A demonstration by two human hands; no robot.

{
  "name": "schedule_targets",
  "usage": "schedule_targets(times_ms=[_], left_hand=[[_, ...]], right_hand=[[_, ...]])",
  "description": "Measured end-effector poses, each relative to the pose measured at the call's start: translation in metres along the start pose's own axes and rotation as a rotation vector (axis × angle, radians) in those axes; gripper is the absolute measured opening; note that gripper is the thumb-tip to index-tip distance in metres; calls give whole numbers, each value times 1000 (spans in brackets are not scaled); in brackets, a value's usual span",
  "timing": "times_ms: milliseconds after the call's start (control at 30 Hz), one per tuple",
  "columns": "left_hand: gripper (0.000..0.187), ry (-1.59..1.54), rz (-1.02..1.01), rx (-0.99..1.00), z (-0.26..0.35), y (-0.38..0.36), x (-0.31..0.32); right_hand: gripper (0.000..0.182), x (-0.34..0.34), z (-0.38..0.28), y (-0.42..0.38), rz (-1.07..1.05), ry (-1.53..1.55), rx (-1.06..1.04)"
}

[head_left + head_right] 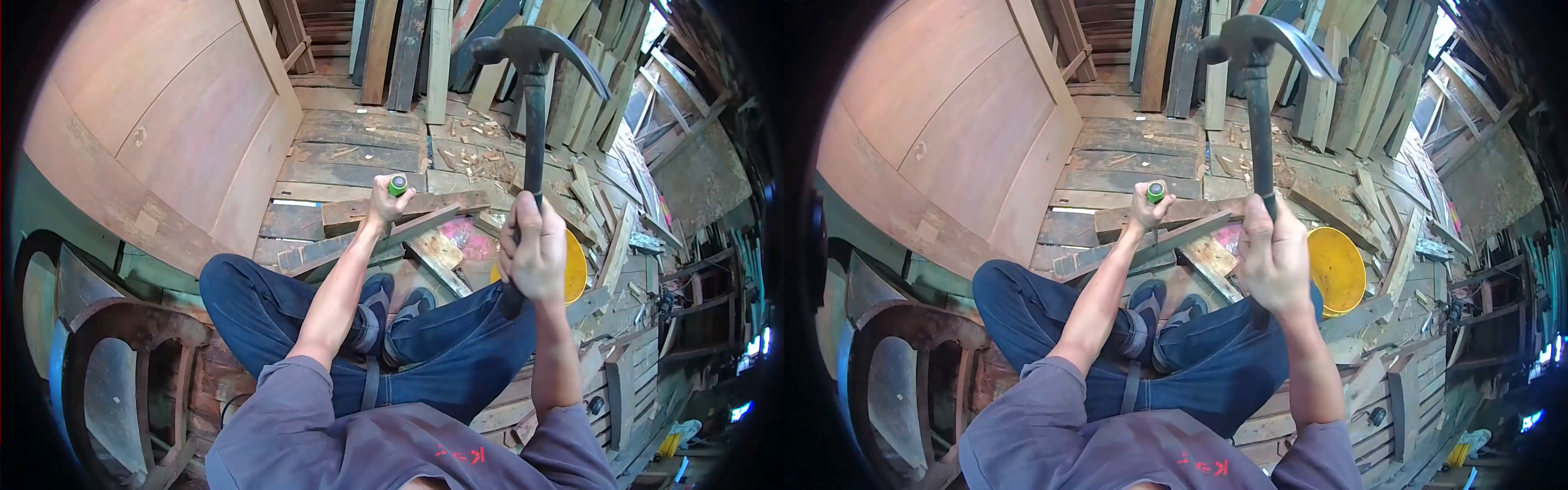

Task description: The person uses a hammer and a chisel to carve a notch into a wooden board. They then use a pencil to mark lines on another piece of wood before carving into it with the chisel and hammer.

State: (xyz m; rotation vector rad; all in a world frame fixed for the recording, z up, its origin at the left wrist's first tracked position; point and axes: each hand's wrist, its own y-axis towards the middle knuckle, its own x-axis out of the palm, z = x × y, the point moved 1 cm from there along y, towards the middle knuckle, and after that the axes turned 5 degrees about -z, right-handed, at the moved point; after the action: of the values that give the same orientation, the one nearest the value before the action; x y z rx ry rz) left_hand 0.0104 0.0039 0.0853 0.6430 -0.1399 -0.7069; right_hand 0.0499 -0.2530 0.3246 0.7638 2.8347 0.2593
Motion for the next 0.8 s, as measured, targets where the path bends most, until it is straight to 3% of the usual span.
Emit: schedule_targets(times_ms=[67,133,200,267,500,600,633,667,800], left_hand=[[25,35,-17,67,2,2,1],[25,48,16,70,3,0,2],[27,-34,75,13,4,-3,3],[26,4,59,36,3,4,2],[25,-32,37,-58,1,0,-3],[27,36,-1,21,5,1,0],[28,14,-2,10,7,0,2],[28,7,19,-4,5,-3,3],[28,66,42,25,5,7,-5]], right_hand=[[34,4,30,0,22,-314,-8],[38,6,85,-6,-160,-699,-50],[37,0,78,-7,-296,-567,289],[36,0,45,-12,-272,-304,528],[33,-2,2,4,-13,9,59],[33,9,58,3,-16,-414,-101],[36,14,73,-1,-47,-707,-177],[40,11,80,-3,-302,-690,182],[42,3,61,3,-158,-181,558]])
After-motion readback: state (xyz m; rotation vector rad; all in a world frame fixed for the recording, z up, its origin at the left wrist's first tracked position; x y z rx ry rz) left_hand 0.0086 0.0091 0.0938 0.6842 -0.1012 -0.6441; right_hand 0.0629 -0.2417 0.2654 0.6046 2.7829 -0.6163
